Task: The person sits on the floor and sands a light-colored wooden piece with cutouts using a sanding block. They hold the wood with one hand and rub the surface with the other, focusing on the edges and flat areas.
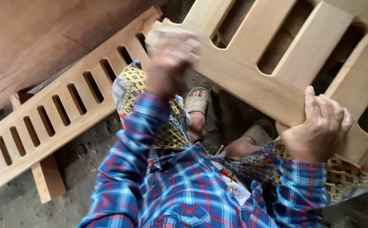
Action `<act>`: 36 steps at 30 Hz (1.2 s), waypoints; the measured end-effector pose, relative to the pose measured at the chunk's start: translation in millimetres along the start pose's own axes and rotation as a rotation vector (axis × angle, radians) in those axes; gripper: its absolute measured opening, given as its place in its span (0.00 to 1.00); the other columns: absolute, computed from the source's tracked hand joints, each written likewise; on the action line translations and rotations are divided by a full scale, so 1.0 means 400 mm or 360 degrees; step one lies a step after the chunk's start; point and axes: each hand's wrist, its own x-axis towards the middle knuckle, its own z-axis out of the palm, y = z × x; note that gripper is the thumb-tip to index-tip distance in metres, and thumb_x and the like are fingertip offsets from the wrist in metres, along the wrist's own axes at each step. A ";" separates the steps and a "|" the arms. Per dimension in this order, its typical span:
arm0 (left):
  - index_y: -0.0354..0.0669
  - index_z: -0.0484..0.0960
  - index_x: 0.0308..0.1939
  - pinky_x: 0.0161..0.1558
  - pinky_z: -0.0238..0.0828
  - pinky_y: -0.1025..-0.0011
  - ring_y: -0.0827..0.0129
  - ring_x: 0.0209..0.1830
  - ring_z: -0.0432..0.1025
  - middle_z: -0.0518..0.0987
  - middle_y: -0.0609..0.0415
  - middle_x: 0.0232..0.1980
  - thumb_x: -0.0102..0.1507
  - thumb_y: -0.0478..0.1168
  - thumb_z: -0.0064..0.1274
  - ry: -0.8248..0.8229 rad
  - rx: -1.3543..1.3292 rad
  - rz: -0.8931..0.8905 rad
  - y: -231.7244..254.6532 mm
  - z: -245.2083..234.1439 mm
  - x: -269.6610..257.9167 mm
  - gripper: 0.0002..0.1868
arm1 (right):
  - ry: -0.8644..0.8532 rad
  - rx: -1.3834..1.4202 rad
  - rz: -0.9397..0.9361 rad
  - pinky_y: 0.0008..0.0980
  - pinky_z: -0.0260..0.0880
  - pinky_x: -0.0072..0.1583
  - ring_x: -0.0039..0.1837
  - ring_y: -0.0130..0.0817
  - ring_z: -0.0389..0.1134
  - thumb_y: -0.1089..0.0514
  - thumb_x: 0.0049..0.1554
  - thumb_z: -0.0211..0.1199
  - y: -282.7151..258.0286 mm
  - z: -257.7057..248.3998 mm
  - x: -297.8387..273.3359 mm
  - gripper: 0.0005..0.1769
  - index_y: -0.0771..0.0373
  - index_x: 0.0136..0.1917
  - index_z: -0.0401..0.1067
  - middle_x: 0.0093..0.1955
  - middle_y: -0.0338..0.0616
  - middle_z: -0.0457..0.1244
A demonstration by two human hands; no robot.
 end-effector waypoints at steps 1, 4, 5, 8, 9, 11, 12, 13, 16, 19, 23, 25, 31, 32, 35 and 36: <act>0.46 0.81 0.61 0.72 0.54 0.47 0.44 0.68 0.68 0.77 0.42 0.65 0.71 0.43 0.55 0.0023 0.0278 -0.0262 -0.022 -0.005 -0.023 0.15 | 0.0008 0.0007 -0.0007 0.48 0.58 0.70 0.64 0.49 0.69 0.50 0.40 0.73 -0.002 -0.003 0.000 0.45 0.68 0.71 0.81 0.61 0.50 0.71; 0.43 0.82 0.46 0.69 0.57 0.47 0.44 0.63 0.71 0.78 0.39 0.61 0.71 0.40 0.51 0.0273 0.0288 -0.0356 0.028 0.005 0.006 0.07 | 0.0003 -0.0009 -0.0026 0.47 0.59 0.70 0.64 0.49 0.69 0.50 0.41 0.74 0.004 0.001 -0.004 0.45 0.68 0.71 0.81 0.60 0.49 0.72; 0.33 0.85 0.27 0.69 0.58 0.52 0.47 0.57 0.74 0.79 0.39 0.55 0.69 0.30 0.47 0.0499 0.0011 -0.0168 0.063 0.014 0.035 0.17 | -0.0002 -0.0043 -0.0027 0.47 0.59 0.71 0.64 0.48 0.70 0.49 0.41 0.74 0.008 0.005 -0.007 0.45 0.67 0.71 0.81 0.61 0.49 0.72; 0.54 0.79 0.66 0.78 0.45 0.39 0.46 0.75 0.65 0.74 0.47 0.70 0.67 0.50 0.60 -0.0003 0.0276 -0.0064 0.197 0.233 -0.021 0.23 | 0.0010 -0.0056 -0.0055 0.48 0.59 0.70 0.63 0.49 0.70 0.44 0.52 0.73 0.006 0.005 -0.004 0.38 0.67 0.71 0.82 0.60 0.50 0.72; 0.54 0.79 0.66 0.78 0.45 0.39 0.46 0.75 0.65 0.74 0.47 0.70 0.67 0.50 0.60 0.0002 0.0271 -0.0070 0.266 0.225 -0.022 0.23 | 0.0007 -0.0061 -0.0063 0.48 0.59 0.70 0.63 0.49 0.70 0.44 0.52 0.73 0.004 0.003 -0.009 0.38 0.67 0.71 0.82 0.60 0.50 0.72; 0.51 0.78 0.65 0.75 0.61 0.43 0.45 0.74 0.67 0.73 0.42 0.71 0.71 0.53 0.48 -0.0157 0.0113 0.0058 0.398 0.208 -0.014 0.22 | -0.0044 -0.0025 -0.0012 0.48 0.57 0.71 0.65 0.51 0.69 0.42 0.56 0.71 0.003 0.002 -0.011 0.38 0.68 0.72 0.80 0.62 0.52 0.72; 0.51 0.78 0.65 0.75 0.61 0.43 0.45 0.74 0.67 0.73 0.42 0.71 0.71 0.53 0.48 -0.0152 0.0109 0.0057 0.359 0.191 -0.002 0.22 | -0.0044 -0.0031 -0.0016 0.48 0.57 0.71 0.65 0.51 0.69 0.42 0.56 0.71 0.005 0.003 0.000 0.38 0.68 0.72 0.80 0.62 0.52 0.72; 0.53 0.81 0.59 0.76 0.56 0.39 0.54 0.69 0.72 0.76 0.49 0.67 0.68 0.49 0.57 -0.0054 -0.0064 0.0131 0.325 0.171 0.002 0.16 | -0.0027 -0.0029 -0.0023 0.47 0.58 0.70 0.64 0.50 0.70 0.45 0.54 0.71 0.002 0.002 -0.001 0.37 0.68 0.71 0.81 0.61 0.52 0.72; 0.55 0.85 0.55 0.74 0.55 0.46 0.60 0.67 0.73 0.80 0.56 0.64 0.67 0.41 0.63 0.0032 -0.0065 0.0058 0.157 0.106 -0.043 0.12 | -0.0002 -0.0002 -0.0026 0.47 0.59 0.69 0.63 0.50 0.70 0.50 0.47 0.71 -0.002 -0.002 -0.009 0.39 0.68 0.71 0.81 0.61 0.51 0.72; 0.54 0.84 0.59 0.69 0.61 0.50 0.50 0.69 0.69 0.79 0.49 0.65 0.70 0.43 0.58 0.0092 0.0317 -0.0300 0.052 0.006 -0.066 0.13 | 0.0021 0.0019 -0.0008 0.48 0.58 0.70 0.64 0.50 0.69 0.51 0.43 0.73 -0.009 -0.006 0.001 0.43 0.69 0.71 0.81 0.61 0.50 0.71; 0.34 0.85 0.42 0.67 0.58 0.49 0.41 0.60 0.70 0.76 0.36 0.59 0.73 0.39 0.45 0.0251 0.0122 -0.0219 0.129 -0.011 0.006 0.15 | 0.0024 0.0037 -0.0013 0.48 0.58 0.71 0.63 0.50 0.71 0.52 0.44 0.72 0.000 0.000 -0.002 0.41 0.69 0.71 0.81 0.60 0.51 0.71; 0.42 0.83 0.52 0.73 0.51 0.45 0.46 0.68 0.67 0.74 0.40 0.65 0.70 0.45 0.52 0.0140 0.0103 -0.0203 0.220 0.110 -0.026 0.13 | 0.0012 0.0011 -0.0015 0.48 0.58 0.71 0.64 0.50 0.70 0.50 0.45 0.72 0.002 0.008 -0.004 0.41 0.68 0.71 0.81 0.61 0.51 0.71; 0.50 0.80 0.62 0.77 0.51 0.41 0.50 0.72 0.69 0.76 0.47 0.68 0.67 0.50 0.59 -0.0138 -0.0041 0.0126 0.309 0.145 -0.011 0.21 | -0.0029 -0.0023 -0.0031 0.47 0.58 0.70 0.64 0.50 0.70 0.42 0.53 0.71 0.002 0.004 -0.003 0.39 0.68 0.71 0.81 0.62 0.52 0.72; 0.47 0.83 0.57 0.78 0.44 0.35 0.52 0.69 0.70 0.78 0.47 0.65 0.63 0.47 0.71 -0.0050 -0.0219 0.0179 0.270 0.130 0.000 0.21 | -0.0051 -0.0016 -0.0012 0.49 0.58 0.70 0.65 0.51 0.70 0.50 0.50 0.69 0.002 0.002 -0.010 0.38 0.68 0.72 0.80 0.62 0.52 0.72; 0.34 0.79 0.58 0.47 0.81 0.69 0.67 0.45 0.81 0.84 0.49 0.50 0.70 0.37 0.56 0.0047 0.0637 -0.0094 -0.059 0.155 -0.083 0.14 | -0.0015 -0.0017 -0.0009 0.49 0.58 0.70 0.65 0.50 0.70 0.46 0.45 0.73 -0.007 -0.004 -0.005 0.44 0.68 0.72 0.80 0.61 0.50 0.72; 0.34 0.79 0.58 0.47 0.81 0.69 0.67 0.45 0.81 0.84 0.49 0.50 0.70 0.37 0.56 0.0050 0.0643 -0.0088 -0.063 0.085 -0.059 0.14 | -0.0006 -0.0015 -0.0007 0.49 0.58 0.70 0.65 0.50 0.70 0.46 0.45 0.73 -0.007 -0.001 -0.001 0.44 0.68 0.72 0.80 0.61 0.50 0.72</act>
